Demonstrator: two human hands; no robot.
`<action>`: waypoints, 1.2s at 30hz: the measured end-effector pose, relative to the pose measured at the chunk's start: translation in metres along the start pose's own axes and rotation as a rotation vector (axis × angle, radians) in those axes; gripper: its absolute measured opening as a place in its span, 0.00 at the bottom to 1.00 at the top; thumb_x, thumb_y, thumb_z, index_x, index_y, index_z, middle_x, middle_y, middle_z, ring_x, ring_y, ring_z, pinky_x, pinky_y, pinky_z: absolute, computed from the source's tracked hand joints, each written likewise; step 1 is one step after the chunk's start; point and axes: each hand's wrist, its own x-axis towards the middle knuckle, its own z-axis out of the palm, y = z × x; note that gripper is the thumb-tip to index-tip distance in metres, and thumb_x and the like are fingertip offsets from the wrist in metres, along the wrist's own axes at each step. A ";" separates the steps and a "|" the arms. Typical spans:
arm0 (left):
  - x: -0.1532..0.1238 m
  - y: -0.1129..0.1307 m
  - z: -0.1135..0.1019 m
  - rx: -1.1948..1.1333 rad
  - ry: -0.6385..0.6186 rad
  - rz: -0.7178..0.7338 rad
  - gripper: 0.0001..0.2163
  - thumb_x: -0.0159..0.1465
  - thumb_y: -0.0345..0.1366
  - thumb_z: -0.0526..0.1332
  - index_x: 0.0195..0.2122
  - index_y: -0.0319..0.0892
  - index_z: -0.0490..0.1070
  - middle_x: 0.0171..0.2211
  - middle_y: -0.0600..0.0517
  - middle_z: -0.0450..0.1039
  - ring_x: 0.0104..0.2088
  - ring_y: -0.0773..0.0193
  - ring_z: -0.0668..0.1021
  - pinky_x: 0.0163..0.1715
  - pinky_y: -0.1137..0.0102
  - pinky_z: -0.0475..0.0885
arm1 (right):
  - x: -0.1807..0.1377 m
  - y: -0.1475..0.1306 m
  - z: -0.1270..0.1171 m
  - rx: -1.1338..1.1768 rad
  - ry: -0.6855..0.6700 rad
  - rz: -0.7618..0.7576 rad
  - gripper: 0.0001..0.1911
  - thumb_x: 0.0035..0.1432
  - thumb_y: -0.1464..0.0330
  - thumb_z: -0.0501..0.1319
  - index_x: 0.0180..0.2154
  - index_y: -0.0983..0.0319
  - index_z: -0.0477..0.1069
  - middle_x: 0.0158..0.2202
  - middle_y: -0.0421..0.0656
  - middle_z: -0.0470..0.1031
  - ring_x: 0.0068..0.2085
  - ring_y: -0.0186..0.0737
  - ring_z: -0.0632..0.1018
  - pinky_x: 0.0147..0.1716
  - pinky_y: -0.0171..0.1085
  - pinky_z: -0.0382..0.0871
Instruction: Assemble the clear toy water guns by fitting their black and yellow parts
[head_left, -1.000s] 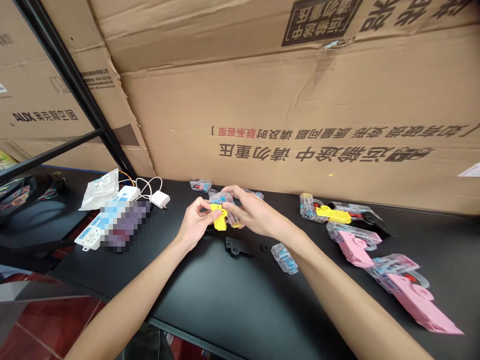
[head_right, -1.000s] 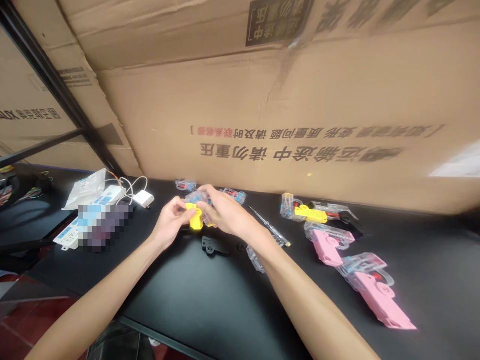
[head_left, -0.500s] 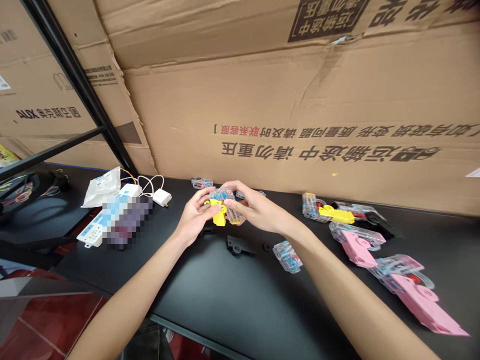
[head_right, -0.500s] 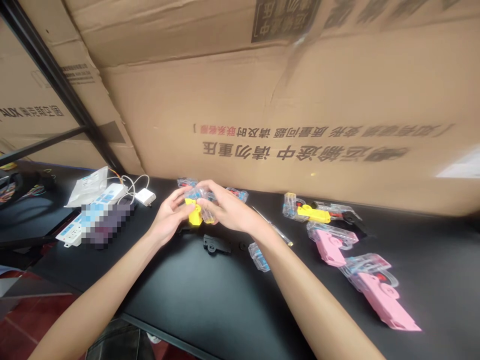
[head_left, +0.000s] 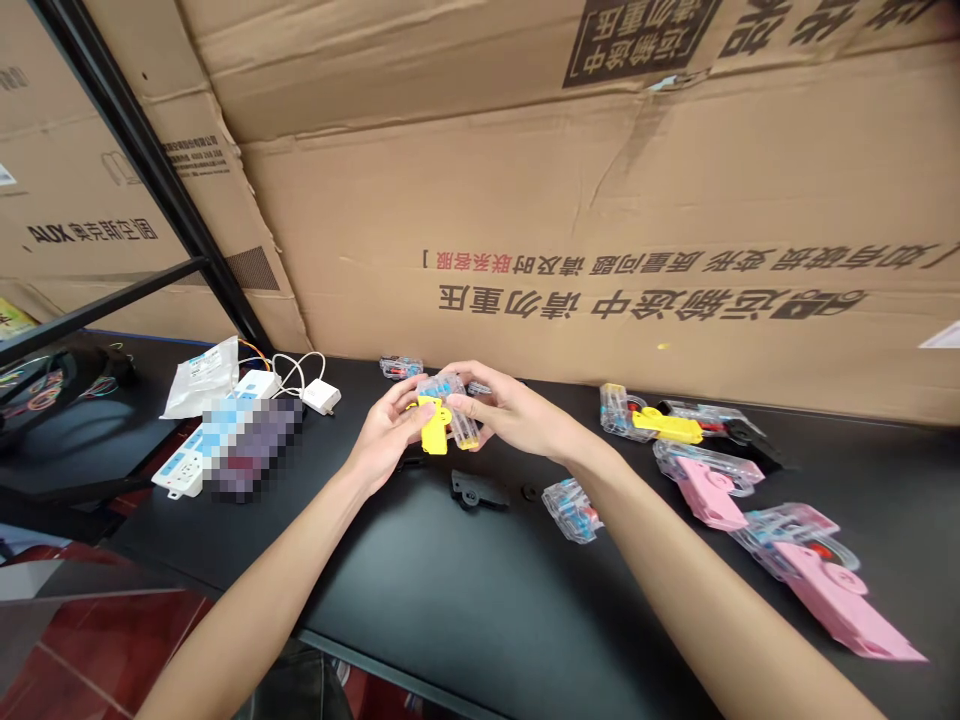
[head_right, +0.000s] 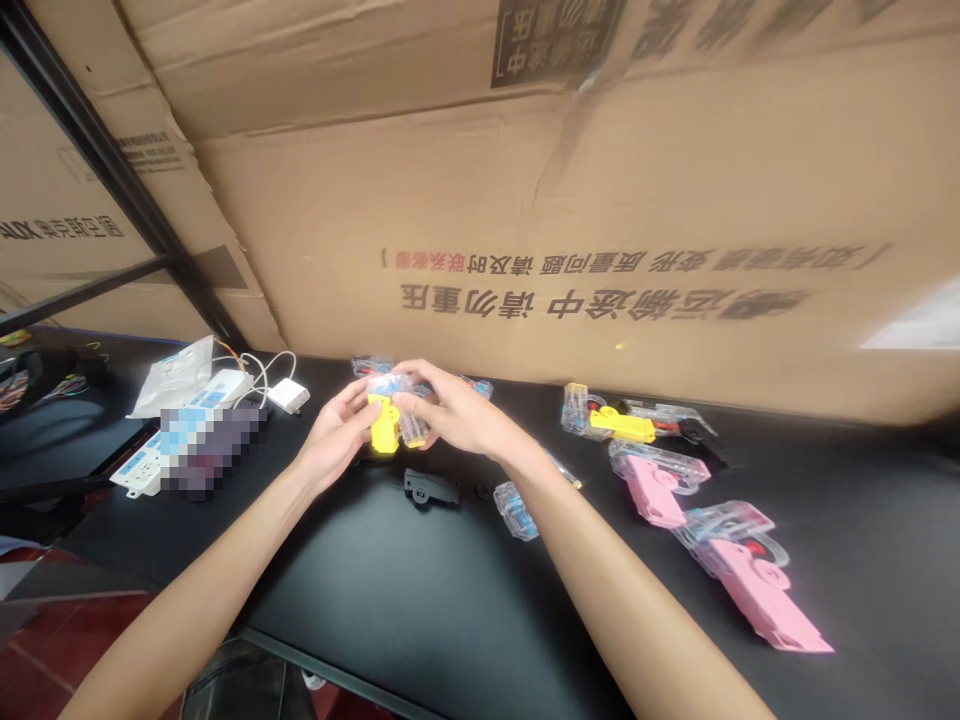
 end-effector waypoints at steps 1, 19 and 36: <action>0.000 0.001 0.000 0.010 -0.020 0.003 0.23 0.56 0.40 0.73 0.53 0.46 0.74 0.55 0.45 0.75 0.52 0.54 0.79 0.49 0.62 0.74 | 0.000 0.000 -0.001 0.016 0.010 0.002 0.21 0.65 0.55 0.60 0.55 0.56 0.66 0.46 0.44 0.71 0.40 0.38 0.78 0.29 0.37 0.83; -0.002 0.002 -0.002 0.279 -0.119 0.075 0.19 0.61 0.42 0.69 0.52 0.42 0.77 0.50 0.44 0.79 0.48 0.53 0.80 0.53 0.60 0.71 | -0.001 -0.001 -0.007 -0.290 0.108 -0.034 0.19 0.70 0.58 0.51 0.57 0.56 0.65 0.37 0.42 0.76 0.32 0.37 0.76 0.33 0.39 0.77; 0.005 0.012 -0.014 0.115 -0.005 0.131 0.16 0.56 0.40 0.72 0.44 0.41 0.79 0.44 0.47 0.81 0.45 0.58 0.81 0.48 0.66 0.73 | -0.019 -0.032 -0.031 -0.441 0.278 -0.121 0.28 0.68 0.49 0.52 0.58 0.59 0.71 0.54 0.49 0.78 0.52 0.48 0.79 0.54 0.48 0.73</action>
